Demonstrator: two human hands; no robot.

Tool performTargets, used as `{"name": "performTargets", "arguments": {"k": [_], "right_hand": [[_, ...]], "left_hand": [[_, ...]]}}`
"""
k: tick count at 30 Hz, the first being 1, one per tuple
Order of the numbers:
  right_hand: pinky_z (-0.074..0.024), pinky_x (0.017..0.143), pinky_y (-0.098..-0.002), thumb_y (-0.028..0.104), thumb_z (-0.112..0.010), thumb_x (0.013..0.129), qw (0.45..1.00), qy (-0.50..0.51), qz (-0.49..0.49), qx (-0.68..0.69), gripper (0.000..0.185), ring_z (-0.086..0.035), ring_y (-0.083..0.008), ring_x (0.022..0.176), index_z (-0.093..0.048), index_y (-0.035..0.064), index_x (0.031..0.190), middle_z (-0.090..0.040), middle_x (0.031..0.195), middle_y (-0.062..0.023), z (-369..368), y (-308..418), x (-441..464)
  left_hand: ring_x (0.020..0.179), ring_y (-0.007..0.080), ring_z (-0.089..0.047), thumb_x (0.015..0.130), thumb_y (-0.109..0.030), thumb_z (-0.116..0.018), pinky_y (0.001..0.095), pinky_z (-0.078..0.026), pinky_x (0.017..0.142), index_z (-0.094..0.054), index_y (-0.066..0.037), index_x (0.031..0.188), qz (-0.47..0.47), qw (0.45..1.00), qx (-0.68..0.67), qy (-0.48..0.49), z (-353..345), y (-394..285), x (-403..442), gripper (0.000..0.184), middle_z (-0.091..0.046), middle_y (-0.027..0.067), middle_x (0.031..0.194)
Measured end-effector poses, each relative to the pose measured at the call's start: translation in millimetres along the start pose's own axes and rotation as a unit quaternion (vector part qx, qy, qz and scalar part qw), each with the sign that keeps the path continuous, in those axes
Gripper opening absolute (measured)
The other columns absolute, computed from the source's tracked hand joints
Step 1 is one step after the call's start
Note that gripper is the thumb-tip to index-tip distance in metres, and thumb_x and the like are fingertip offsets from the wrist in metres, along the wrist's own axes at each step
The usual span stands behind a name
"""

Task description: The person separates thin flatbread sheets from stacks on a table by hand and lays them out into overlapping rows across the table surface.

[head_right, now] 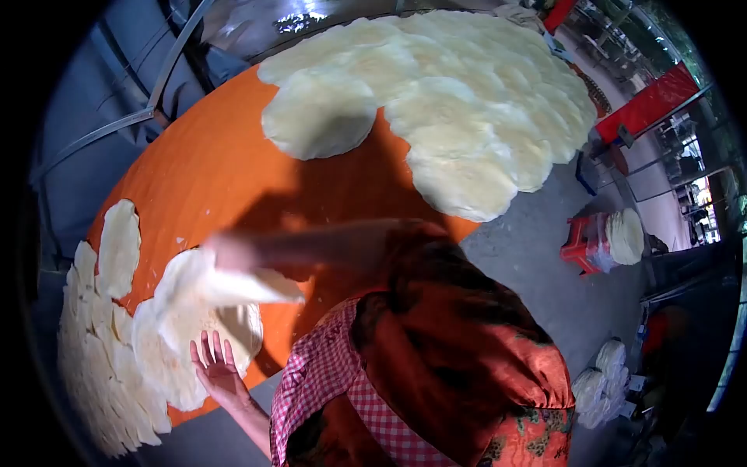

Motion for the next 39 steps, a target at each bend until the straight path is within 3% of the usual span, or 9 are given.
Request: {"name": "performTargets", "arguments": {"k": [3,6,11,14,17,21,32,35,39], "right_hand": [[-0.0479,0.068,-0.0332,0.009,-0.06,0.071,0.993,-0.099,0.043,0.051,0.023,-0.057,-0.0133,0.077,-0.065,0.0016,0.093,-0.063,0.08,-0.0075,148.4,17.0,-18.7],[-0.0484,0.073,-0.0327,0.019,-0.066,0.076,0.95,-0.222,-0.153,-0.155,0.025,-0.058,-0.0149,0.078,-0.067,0.0034,0.095,-0.065,0.083,-0.0058,245.9,76.3,-93.2],[-0.0476,0.083,-0.0298,0.009,-0.065,0.082,0.885,-0.415,-0.113,-0.177,0.033,-0.061,-0.016,0.091,-0.06,0.0006,0.113,-0.065,0.105,-0.0077,389.0,-26.7,-237.0],[-0.0494,0.071,-0.0382,0.014,-0.064,0.08,0.637,-0.567,-0.336,-0.399,0.014,-0.064,-0.0316,0.08,-0.061,0.0027,0.088,-0.066,0.085,-0.0174,368.6,-58.8,-305.4],[-0.0491,0.063,-0.0395,0.011,-0.057,0.083,0.721,-0.577,-0.141,-0.357,0.01,-0.063,-0.0312,0.067,-0.061,0.0021,0.08,-0.063,0.07,-0.015,289.5,-145.0,-274.6],[-0.0541,0.065,-0.0272,0.01,-0.063,0.085,0.957,-0.207,-0.204,0.01,0.011,-0.066,-0.0163,0.073,-0.063,0.0005,0.091,-0.066,0.082,-0.008,81.5,-160.2,-128.7],[-0.0548,0.077,-0.0471,0.003,-0.068,0.075,0.831,-0.159,-0.461,0.268,0.041,-0.064,-0.0288,0.097,-0.057,-0.0025,0.113,-0.064,0.108,-0.0146,-146.1,-135.7,21.2],[-0.051,0.086,-0.0414,-0.007,-0.056,0.07,0.927,-0.084,-0.087,0.356,0.053,-0.06,-0.0275,0.103,-0.052,-0.002,0.122,-0.062,0.111,-0.0141,-128.2,-89.5,80.4],[-0.0513,0.076,-0.0336,0.002,-0.057,0.075,0.997,0.016,-0.062,0.033,0.029,-0.065,-0.021,0.082,-0.062,-0.0053,0.103,-0.067,0.089,-0.0116,-92.1,41.8,155.2]], "left_hand": [[0.121,0.0268,-0.048,0.095,-0.038,-0.05,0.0387,-0.043,0.099,-0.036,-0.006,0.137,0.022,0.997,0.063,-0.042,19.3,4.4,-2.0,0.055,-0.045,0.0157,0.136],[0.109,0.0228,-0.055,0.093,-0.03,-0.054,0.0351,-0.048,0.09,-0.041,-0.006,0.132,0.058,0.992,0.067,-0.088,49.2,29.7,-7.6,0.048,-0.05,0.0141,0.128],[0.1,0.0214,-0.06,0.093,-0.023,-0.055,0.033,-0.051,0.083,-0.046,-0.007,0.124,0.131,0.985,0.049,-0.101,53.1,68.2,-23.2,0.035,-0.056,0.013,0.12],[0.097,0.0216,-0.062,0.093,-0.023,-0.056,0.0334,-0.052,0.08,-0.049,-0.007,0.122,0.158,0.982,0.078,-0.066,59.2,88.1,-31.9,0.033,-0.061,0.0131,0.114],[0.098,0.0236,-0.063,0.094,-0.02,-0.055,0.0331,-0.052,0.081,-0.052,-0.005,0.12,0.178,0.98,0.078,-0.043,53.6,93.8,-41.6,0.03,-0.061,0.0139,0.114],[0.099,0.023,-0.063,0.093,-0.015,-0.055,0.0318,-0.051,0.081,-0.055,-0.005,0.118,0.201,0.97,0.088,-0.104,47.3,86.7,-55.1,0.027,-0.062,0.0133,0.114],[0.094,0.0214,-0.063,0.091,-0.014,-0.056,0.0344,-0.052,0.079,-0.054,-0.004,0.115,0.126,0.976,0.023,-0.174,112.9,55.3,-107.0,0.025,-0.062,0.0128,0.111],[0.096,0.0219,-0.062,0.091,-0.016,-0.057,0.0345,-0.052,0.079,-0.054,-0.004,0.115,0.082,0.983,-0.023,-0.162,122.4,39.3,-110.4,0.027,-0.062,0.0132,0.111],[0.103,0.0272,-0.06,0.092,-0.022,-0.057,0.0378,-0.052,0.086,-0.049,-0.005,0.122,0.014,0.99,-0.086,-0.109,133.8,10.4,-91.8,0.035,-0.057,0.0167,0.12]]}}
Point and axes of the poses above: each hand's wrist, its own x-axis towards the middle knuckle, its own z-axis out of the back of the hand, y = z × x, the point moved 4 cm from there along x, towards the middle knuckle
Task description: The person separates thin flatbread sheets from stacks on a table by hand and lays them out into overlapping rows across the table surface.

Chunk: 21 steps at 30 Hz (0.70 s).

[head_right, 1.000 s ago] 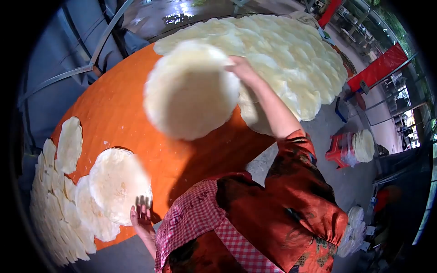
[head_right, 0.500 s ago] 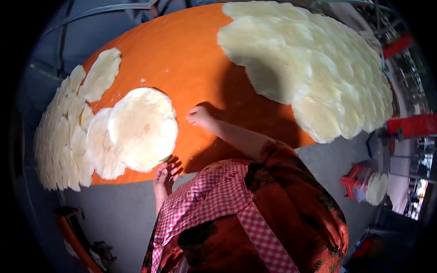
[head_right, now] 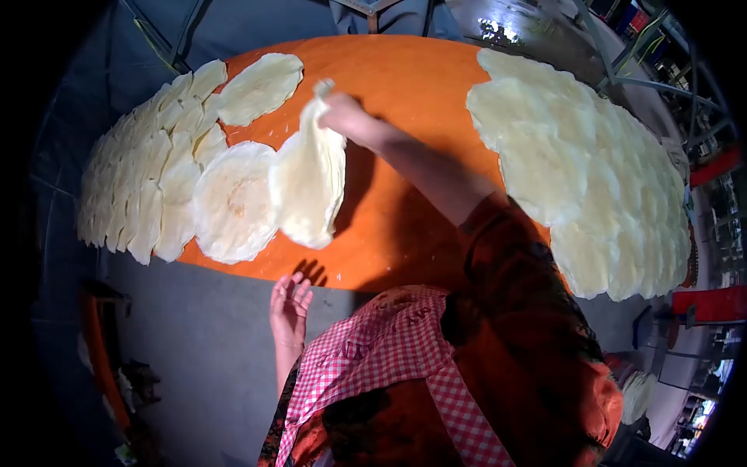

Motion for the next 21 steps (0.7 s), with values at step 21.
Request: {"name": "performTargets", "arguments": {"k": [21], "right_hand": [[-0.0369,0.096,-0.0482,0.026,-0.064,0.078,0.831,0.142,0.185,-0.505,0.06,-0.042,-0.0385,0.124,-0.043,0.0033,0.13,-0.044,0.134,-0.0182,-63.1,-118.2,-242.5]], "left_hand": [[0.126,0.0275,-0.043,0.094,-0.054,-0.041,0.0429,-0.036,0.106,-0.039,-0.009,0.137,0.127,0.95,-0.277,0.063,-56.0,71.2,99.7,0.063,-0.045,0.0086,0.139]]}}
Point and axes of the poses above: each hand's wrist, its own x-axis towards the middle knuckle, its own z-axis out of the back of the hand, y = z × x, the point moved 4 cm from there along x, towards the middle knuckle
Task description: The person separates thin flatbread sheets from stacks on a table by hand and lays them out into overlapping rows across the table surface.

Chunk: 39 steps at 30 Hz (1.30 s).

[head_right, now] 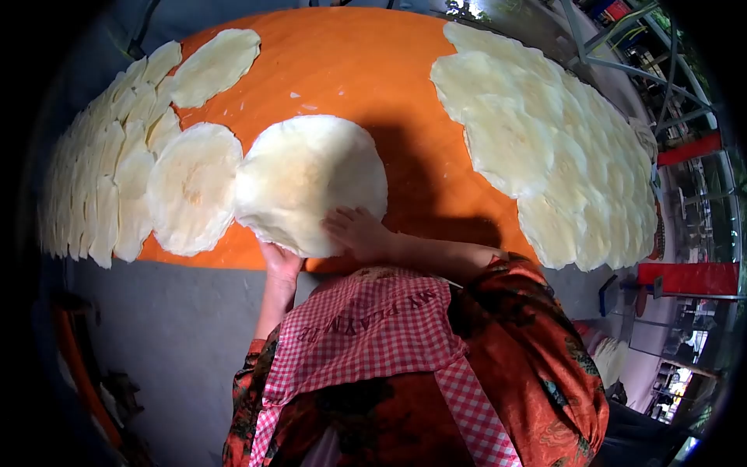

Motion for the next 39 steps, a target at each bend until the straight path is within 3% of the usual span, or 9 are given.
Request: {"name": "performTargets", "arguments": {"k": [15,19,22,25,29,31,34,36,39], "right_hand": [[-0.0514,0.08,-0.0359,0.012,-0.063,0.072,0.994,0.079,0.075,0.029,0.024,-0.062,-0.0256,0.096,-0.063,0.007,0.095,-0.065,0.103,-0.0053,71.7,-98.1,-62.8],[-0.0485,0.088,-0.035,0.012,-0.061,0.076,0.981,0.167,-0.011,-0.098,0.027,-0.057,-0.0232,0.109,-0.062,0.0088,0.102,-0.062,0.112,-0.0049,57.5,-127.8,-87.3],[-0.0435,0.096,-0.0392,0.012,-0.048,0.091,0.937,0.277,-0.181,-0.109,0.025,-0.051,-0.0222,0.119,-0.063,0.0148,0.111,-0.055,0.126,-0.0057,41.6,-132.6,-80.8],[-0.0432,0.094,-0.0341,0.028,-0.052,0.092,0.94,0.016,-0.233,0.25,0.033,-0.055,-0.0238,0.113,-0.058,0.0091,0.119,-0.06,0.117,-0.0105,36.7,-118.8,-24.5],[-0.0449,0.08,-0.0328,0.038,-0.06,0.083,0.884,0.071,-0.315,0.339,0.04,-0.059,-0.0215,0.093,-0.061,0.0069,0.108,-0.064,0.104,-0.0107,114.1,-47.6,71.2],[-0.0443,0.072,-0.0336,0.035,-0.061,0.081,0.916,0.056,-0.349,0.189,0.033,-0.058,-0.0229,0.081,-0.063,0.0074,0.1,-0.065,0.095,-0.0107,117.1,-68.9,91.6],[-0.0441,0.065,-0.0361,0.027,-0.061,0.08,0.935,0.036,-0.349,0.047,0.024,-0.058,-0.0259,0.072,-0.065,0.0081,0.094,-0.066,0.086,-0.0115,145.1,-110.5,118.3],[-0.045,0.067,-0.0394,0.017,-0.058,0.082,0.954,0.027,-0.288,0.073,0.02,-0.06,-0.0289,0.077,-0.065,0.0086,0.098,-0.066,0.085,-0.0129,188.3,-149.3,134.7],[-0.0456,0.067,-0.0417,0.005,-0.053,0.083,0.982,0.05,-0.168,-0.067,0.02,-0.062,-0.027,0.079,-0.065,0.0065,0.098,-0.067,0.084,-0.0116,283.9,-72.0,135.9]], "left_hand": [[0.135,0.0327,-0.032,0.075,-0.083,-0.033,0.0523,-0.027,0.109,-0.028,-0.005,0.144,0.114,0.993,0.028,-0.02,46.0,-11.3,11.5,0.104,-0.034,0.012,0.148],[0.126,0.0315,-0.045,0.084,-0.073,-0.034,0.0518,-0.036,0.103,-0.033,-0.011,0.142,0.143,0.985,0.093,0.041,15.8,13.5,13.3,0.085,-0.043,0.013,0.141],[0.116,0.0273,-0.054,0.095,-0.035,-0.046,0.0464,-0.046,0.095,-0.04,-0.012,0.136,0.144,0.963,0.226,0.02,2.7,22.2,25.3,0.047,-0.053,0.0124,0.13],[0.114,0.023,-0.055,0.091,-0.004,-0.048,0.0356,-0.048,0.091,-0.044,-0.008,0.129,0.061,0.935,0.349,0.007,-26.8,39.2,27.5,0.039,-0.055,0.0125,0.124],[0.112,0.0187,-0.052,0.09,0.001,-0.045,0.029,-0.046,0.091,-0.04,-0.005,0.134,-0.115,0.797,0.58,0.128,-49.5,80.0,32.0,0.044,-0.053,0.0118,0.123],[0.113,0.0187,-0.051,0.091,-0.001,-0.045,0.0312,-0.046,0.091,-0.04,-0.005,0.134,-0.221,0.679,0.68,0.168,-62.3,97.3,26.3,0.043,-0.051,0.0122,0.123],[0.116,0.0231,-0.049,0.096,-0.014,-0.044,0.0355,-0.043,0.096,-0.04,-0.005,0.133,0.045,0.85,0.494,0.18,-99.1,96.0,7.4,0.038,-0.048,0.0157,0.127],[0.116,0.0289,-0.049,0.099,-0.026,-0.039,0.0421,-0.041,0.099,-0.04,-0.006,0.132,0.012,0.846,0.464,0.262,-33.1,94.4,48.1,0.039,-0.048,0.0176,0.127],[0.12,0.0405,-0.044,0.097,-0.051,-0.03,0.0584,-0.031,0.104,-0.039,-0.01,0.134,0.158,0.967,0.191,0.049,-35.6,65.0,40.5,0.056,-0.045,0.0191,0.133]]}}
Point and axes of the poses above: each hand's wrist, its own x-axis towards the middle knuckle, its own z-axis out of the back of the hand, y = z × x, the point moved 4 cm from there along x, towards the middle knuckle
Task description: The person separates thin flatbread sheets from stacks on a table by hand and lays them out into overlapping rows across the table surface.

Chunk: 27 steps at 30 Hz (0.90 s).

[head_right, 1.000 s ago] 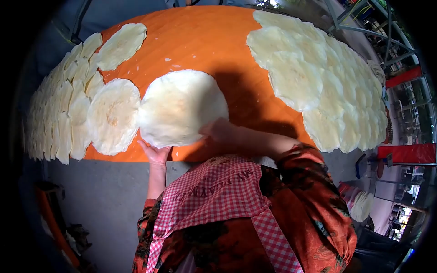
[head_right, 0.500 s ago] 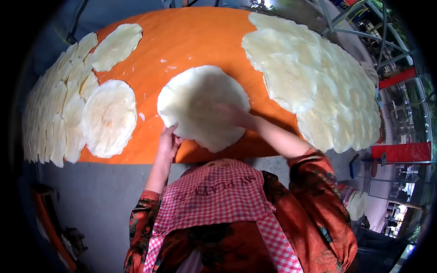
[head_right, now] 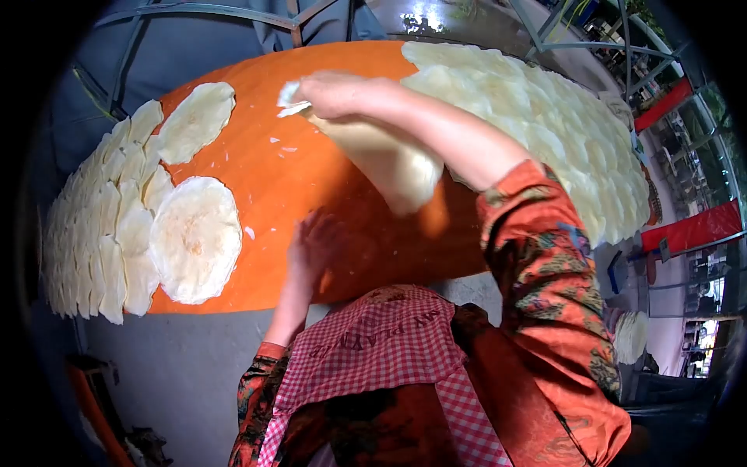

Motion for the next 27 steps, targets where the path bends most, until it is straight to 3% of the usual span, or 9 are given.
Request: {"name": "performTargets", "arguments": {"k": [2,5,6,8,11,14,16,22,27], "right_hand": [[-0.0452,0.065,-0.0411,0.004,-0.05,0.082,0.989,-0.064,0.131,0.022,0.019,-0.062,-0.0259,0.077,-0.064,0.0037,0.095,-0.067,0.084,-0.0127,23.0,42.7,-42.0],[-0.047,0.065,-0.0377,0.009,-0.05,0.083,0.994,0.048,0.082,-0.061,0.025,-0.062,-0.0259,0.08,-0.06,0.0062,0.105,-0.064,0.09,-0.0125,4.4,79.3,-79.8],[-0.0475,0.065,-0.0362,0.012,-0.051,0.083,0.947,0.016,0.238,-0.214,0.027,-0.062,-0.0246,0.081,-0.058,0.0072,0.109,-0.063,0.093,-0.0116,-50.9,60.4,-90.3],[-0.0497,0.067,-0.0373,0.02,-0.052,0.085,0.947,-0.048,0.296,-0.119,0.019,-0.063,-0.0281,0.08,-0.058,0.0117,0.101,-0.063,0.088,-0.0106,-111.3,41.0,-110.9],[-0.0462,0.083,-0.0431,0.019,-0.055,0.083,0.961,-0.018,0.237,-0.14,0.04,-0.057,-0.0287,0.103,-0.054,0.0066,0.12,-0.057,0.11,-0.0161,-204.6,1.3,-143.8],[-0.0422,0.092,-0.0455,0.024,-0.061,0.079,0.954,0.08,0.078,0.278,0.049,-0.053,-0.0338,0.109,-0.052,0.0043,0.123,-0.056,0.114,-0.0163,-214.2,42.8,-119.0],[-0.0417,0.092,-0.0465,0.031,-0.066,0.077,0.963,-0.114,0.094,0.225,0.054,-0.052,-0.0376,0.108,-0.051,0.0019,0.121,-0.055,0.115,-0.0161,-251.4,61.4,-99.8],[-0.0451,0.085,-0.045,0.035,-0.067,0.073,0.944,-0.108,0.04,0.311,0.042,-0.056,-0.0367,0.097,-0.056,0.0034,0.098,-0.059,0.106,-0.0184,-264.8,81.7,-55.6],[-0.0456,0.083,-0.0447,0.031,-0.06,0.076,0.933,-0.156,0.179,0.272,0.034,-0.057,-0.0369,0.095,-0.059,0.0018,0.094,-0.06,0.096,-0.0202,-268.7,65.7,-63.2]], "left_hand": [[0.122,0.0431,-0.041,0.095,-0.057,-0.031,0.0636,-0.028,0.103,-0.039,-0.01,0.134,-0.013,0.998,-0.061,0.012,12.0,-16.6,-1.0,0.061,-0.043,0.0191,0.137],[0.127,0.0439,-0.036,0.091,-0.064,-0.029,0.0662,-0.025,0.103,-0.038,-0.01,0.135,-0.031,0.985,-0.156,0.062,14.9,-40.2,-2.5,0.07,-0.04,0.0191,0.14],[0.128,0.04,-0.037,0.091,-0.064,-0.032,0.0612,-0.026,0.106,-0.038,-0.011,0.137,-0.03,0.987,-0.157,0.029,16.6,-45.0,-5.8,0.07,-0.041,0.0173,0.14],[0.128,0.0344,-0.038,0.092,-0.062,-0.035,0.0534,-0.027,0.109,-0.036,-0.011,0.14,-0.041,0.971,-0.223,0.077,6.9,-57.1,-10.6,0.07,-0.042,0.0147,0.14],[0.129,0.0292,-0.038,0.09,-0.062,-0.039,0.0451,-0.029,0.11,-0.035,-0.011,0.141,-0.107,0.982,-0.144,0.052,19.8,-53.1,-21.4,0.072,-0.039,0.0096,0.143],[0.129,0.027,-0.039,0.089,-0.064,-0.04,0.0431,-0.032,0.108,-0.035,-0.012,0.141,-0.104,0.982,-0.152,0.033,29.3,-34.2,-30.5,0.074,-0.04,0.0077,0.143],[0.129,0.0266,-0.039,0.089,-0.065,-0.04,0.0429,-0.033,0.108,-0.034,-0.012,0.141,-0.105,0.982,-0.152,0.031,25.0,-33.1,-32.1,0.075,-0.04,0.0079,0.143],[0.127,0.027,-0.041,0.087,-0.067,-0.039,0.0442,-0.037,0.105,-0.032,-0.013,0.143,-0.064,0.987,-0.131,0.061,41.3,-29.4,-33.8,0.078,-0.04,0.008,0.142],[0.123,0.0275,-0.044,0.088,-0.064,-0.042,0.0445,-0.04,0.1,-0.033,-0.013,0.142,-0.09,0.987,-0.133,0.011,28.7,-29.5,-43.1,0.075,-0.043,0.0093,0.14]]}}
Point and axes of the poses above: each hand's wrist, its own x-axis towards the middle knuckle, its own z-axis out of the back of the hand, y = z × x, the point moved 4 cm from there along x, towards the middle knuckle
